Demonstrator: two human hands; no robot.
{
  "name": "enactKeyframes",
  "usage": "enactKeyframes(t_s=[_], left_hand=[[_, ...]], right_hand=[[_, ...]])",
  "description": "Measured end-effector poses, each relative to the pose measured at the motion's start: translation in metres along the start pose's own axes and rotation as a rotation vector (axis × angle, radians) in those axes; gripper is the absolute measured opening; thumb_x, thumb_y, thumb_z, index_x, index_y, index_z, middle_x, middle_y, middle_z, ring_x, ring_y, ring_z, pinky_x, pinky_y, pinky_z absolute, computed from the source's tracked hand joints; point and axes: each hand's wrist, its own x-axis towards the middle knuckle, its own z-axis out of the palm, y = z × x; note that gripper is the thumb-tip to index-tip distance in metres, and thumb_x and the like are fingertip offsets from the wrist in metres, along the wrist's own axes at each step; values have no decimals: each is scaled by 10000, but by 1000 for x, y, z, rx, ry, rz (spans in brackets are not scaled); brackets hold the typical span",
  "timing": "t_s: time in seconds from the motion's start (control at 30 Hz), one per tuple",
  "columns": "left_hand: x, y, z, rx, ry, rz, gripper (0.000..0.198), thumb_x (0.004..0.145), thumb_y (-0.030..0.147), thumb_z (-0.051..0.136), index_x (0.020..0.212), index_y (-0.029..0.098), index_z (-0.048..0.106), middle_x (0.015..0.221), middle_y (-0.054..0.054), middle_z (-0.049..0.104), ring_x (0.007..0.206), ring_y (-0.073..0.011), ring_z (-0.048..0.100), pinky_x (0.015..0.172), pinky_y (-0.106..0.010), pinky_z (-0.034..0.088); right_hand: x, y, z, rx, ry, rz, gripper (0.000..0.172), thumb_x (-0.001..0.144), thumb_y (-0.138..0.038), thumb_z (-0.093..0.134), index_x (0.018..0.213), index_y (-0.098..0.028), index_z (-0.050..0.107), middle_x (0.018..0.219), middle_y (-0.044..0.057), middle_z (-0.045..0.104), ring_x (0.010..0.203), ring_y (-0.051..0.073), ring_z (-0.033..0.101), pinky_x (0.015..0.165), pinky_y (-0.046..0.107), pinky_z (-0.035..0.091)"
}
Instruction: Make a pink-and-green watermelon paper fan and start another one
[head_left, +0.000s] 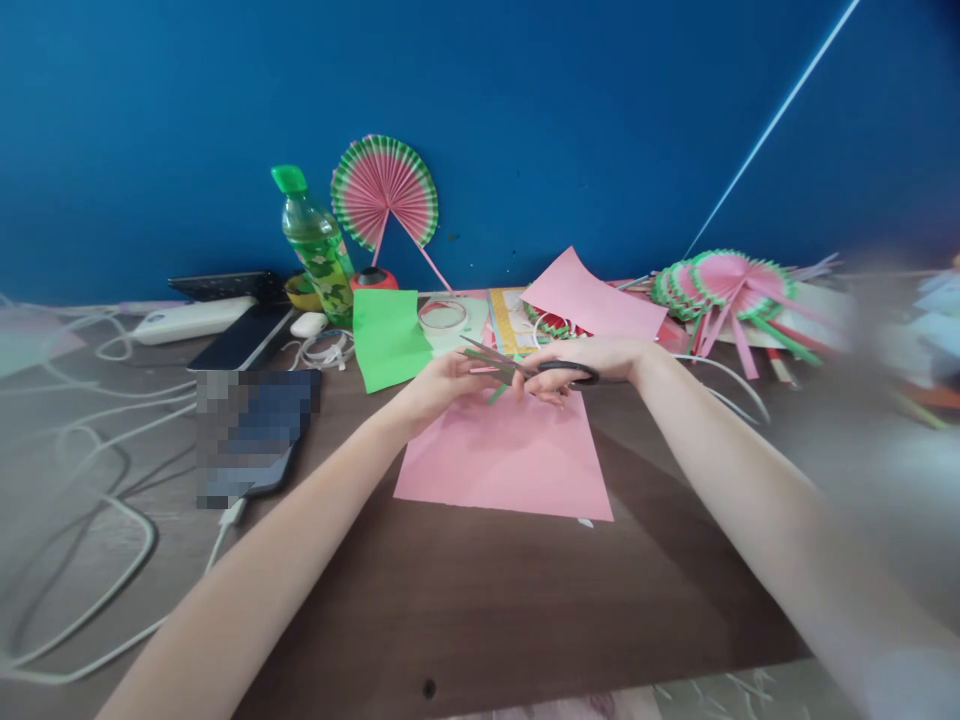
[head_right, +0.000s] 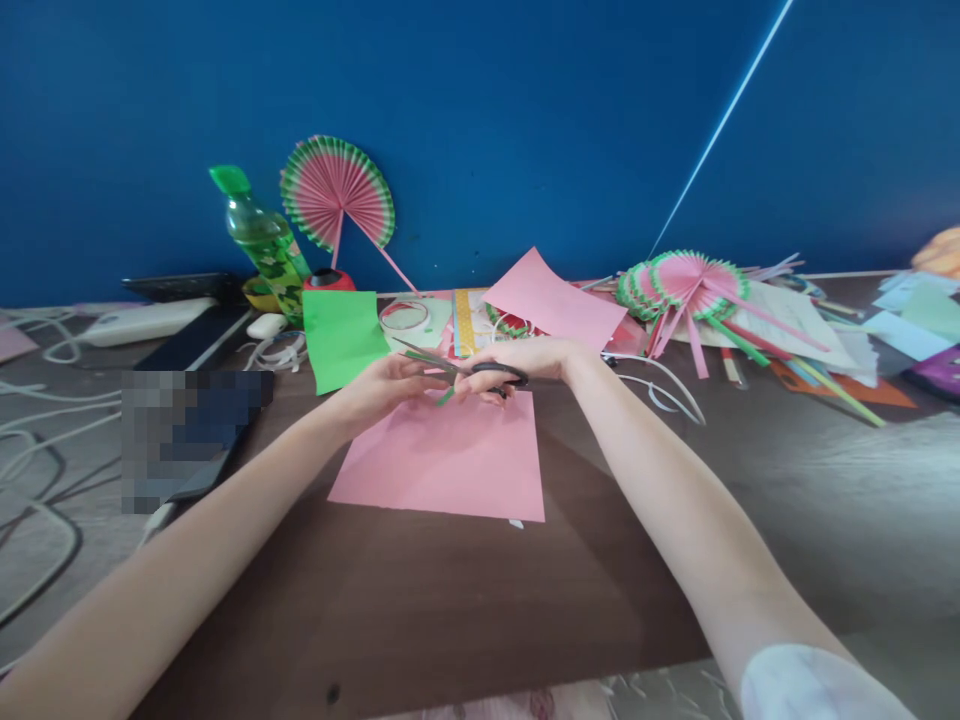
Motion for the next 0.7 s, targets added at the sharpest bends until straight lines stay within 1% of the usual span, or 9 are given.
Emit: enactKeyframes(t_s=[0.07, 0.13, 0.23, 0.3, 0.37, 0.43, 0.53, 0.63, 0.7], left_hand=[[0, 0, 4, -39, 40, 7, 290, 701, 255, 644, 968, 142, 626, 964, -87, 679, 906, -189, 624, 750, -287, 459], [0, 0, 6, -70, 130, 10, 203, 714, 248, 633, 878, 130, 634, 874, -71, 686, 836, -167, 635, 754, -281, 453], [1, 3, 3, -113, 264, -19, 117, 709, 214, 626, 792, 135, 606, 727, -27, 658, 688, -125, 623, 691, -260, 449], [1, 8, -2, -131, 334, -32, 101, 694, 191, 623, 776, 138, 601, 634, 8, 603, 584, -89, 575, 635, -237, 435], [0, 14, -9, -122, 340, -48, 116, 682, 196, 618, 781, 134, 616, 594, 26, 550, 523, -63, 510, 591, -218, 411], [-3, 22, -16, -27, 257, -74, 147, 685, 234, 613, 792, 134, 632, 597, 26, 527, 512, -57, 464, 554, -208, 377], [-8, 32, -20, 318, 41, -86, 198, 723, 301, 578, 830, 151, 650, 616, 23, 526, 558, -79, 455, 555, -215, 349], [-11, 36, -14, 716, -139, -88, 225, 764, 306, 529, 901, 186, 662, 702, 14, 580, 651, -113, 494, 621, -236, 361], [-12, 34, -5, 905, -195, -54, 210, 770, 299, 527, 893, 199, 666, 755, 2, 604, 697, -135, 510, 654, -251, 363]], right_hand=[[2, 0, 1, 19, -21, -29, 363, 828, -462, 506, 992, -150, 591, 614, -20, 549, 555, 78, 461, 507, 215, 325], [1, -1, 0, 48, -39, -54, 360, 824, -464, 513, 983, -149, 586, 625, -20, 545, 571, 80, 473, 522, 213, 341], [-5, -4, -3, 107, -29, -97, 407, 814, -498, 510, 989, -137, 578, 633, -16, 531, 579, 87, 486, 523, 218, 352], [-11, -5, -6, 130, 21, -129, 449, 806, -528, 498, 1005, -132, 572, 640, -9, 530, 584, 97, 492, 523, 224, 361], [-13, -5, -9, 108, 153, -115, 456, 803, -531, 494, 1027, -139, 562, 661, -1, 539, 605, 109, 505, 534, 228, 376], [-12, -4, -11, 21, 362, -45, 426, 793, -498, 521, 1038, -151, 555, 722, 17, 565, 658, 125, 526, 569, 234, 396], [-4, 4, -13, -176, 656, 92, 419, 732, -419, 614, 1053, -155, 559, 924, 60, 604, 796, 162, 550, 673, 253, 424], [5, 17, -15, -340, 796, 257, 489, 681, -331, 655, 1115, -136, 542, 1024, 93, 607, 846, 197, 559, 716, 275, 433], [8, 26, -17, -419, 821, 340, 485, 677, -302, 640, 1121, -130, 547, 1013, 105, 618, 838, 212, 567, 714, 285, 439]])
